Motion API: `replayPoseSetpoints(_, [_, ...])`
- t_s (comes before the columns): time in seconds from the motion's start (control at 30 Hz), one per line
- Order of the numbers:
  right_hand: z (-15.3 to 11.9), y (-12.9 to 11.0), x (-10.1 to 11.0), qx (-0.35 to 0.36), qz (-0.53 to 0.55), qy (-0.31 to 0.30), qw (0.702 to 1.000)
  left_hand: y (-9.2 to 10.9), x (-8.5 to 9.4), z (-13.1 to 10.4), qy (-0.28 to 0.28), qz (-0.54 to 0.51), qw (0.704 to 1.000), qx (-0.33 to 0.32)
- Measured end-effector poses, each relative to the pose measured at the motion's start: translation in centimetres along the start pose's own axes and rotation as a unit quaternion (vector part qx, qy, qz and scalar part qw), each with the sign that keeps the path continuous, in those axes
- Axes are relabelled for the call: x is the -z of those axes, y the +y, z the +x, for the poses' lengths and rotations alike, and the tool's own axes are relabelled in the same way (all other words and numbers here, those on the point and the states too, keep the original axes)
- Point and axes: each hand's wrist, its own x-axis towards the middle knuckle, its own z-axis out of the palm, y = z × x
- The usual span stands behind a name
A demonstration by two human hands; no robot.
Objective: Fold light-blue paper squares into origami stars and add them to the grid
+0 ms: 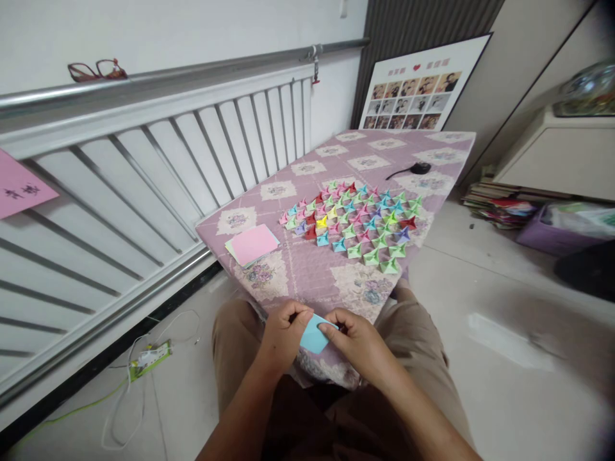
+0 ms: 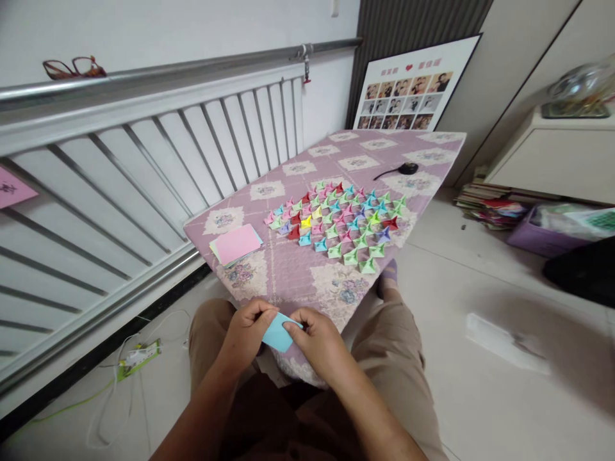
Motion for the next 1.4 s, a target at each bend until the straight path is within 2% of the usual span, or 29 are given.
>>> replayPoseSetpoints(0.07, [0.0, 0.2, -0.1, -0.01, 0.001, 0.01, 1.0, -0.1, 0.0, 0.1, -0.006, -0.036, 0.999, 0.017])
replayPoseSetpoints(0.2, [0.1, 0.8, 0.2, -0.029, 0.048, 0.054, 0.997, -1.1, -0.5, 0.0, 0.0, -0.182, 0.981, 0.06])
replayPoseSetpoints(0.4, [0.1, 1.2, -0.3, -0.041, 0.141, 0.107, 0.983, -1.9, -3.4, -1.2, -0.003, -0.324, 0.936, 0.137])
replayPoseSetpoints(0.57, [-0.4, 1.4, -1.5, -0.052, 0.172, 0.106, 0.978, -1.0, -4.8, -1.4, 0.039, -0.39, 0.909, 0.139])
replayPoseSetpoints(0.67, [-0.6, 1.3, -1.6, -0.055, 0.167, 0.106, 0.979, -0.7, -4.6, -1.2, 0.056, -0.376, 0.916, 0.131])
replayPoseSetpoints(0.8, [-0.5, 1.4, -0.9, -0.038, 0.122, 0.058, 0.99, -1.0, -3.7, -1.2, 0.047, -0.27, 0.954, 0.117])
replayPoseSetpoints(0.9, [-0.4, 1.4, -0.4, -0.033, 0.088, 0.025, 0.995, -1.3, -3.1, -1.2, 0.03, -0.203, 0.973, 0.106])
replayPoseSetpoints(1.0, [-0.5, 1.3, -0.4, -0.038, 0.077, 0.017, 0.996, -1.4, -2.6, -1.1, 0.027, -0.188, 0.977, 0.096])
replayPoseSetpoints(1.2, [-0.7, 1.7, -0.8, -0.081, 0.107, 0.01, 0.991, -1.6, -1.2, -0.6, 0.038, -0.225, 0.971, 0.068])
replayPoseSetpoints(1.4, [-1.0, 1.7, -1.2, -0.076, 0.086, -0.001, 0.993, -1.7, -0.8, -0.6, 0.081, -0.193, 0.976, 0.053])
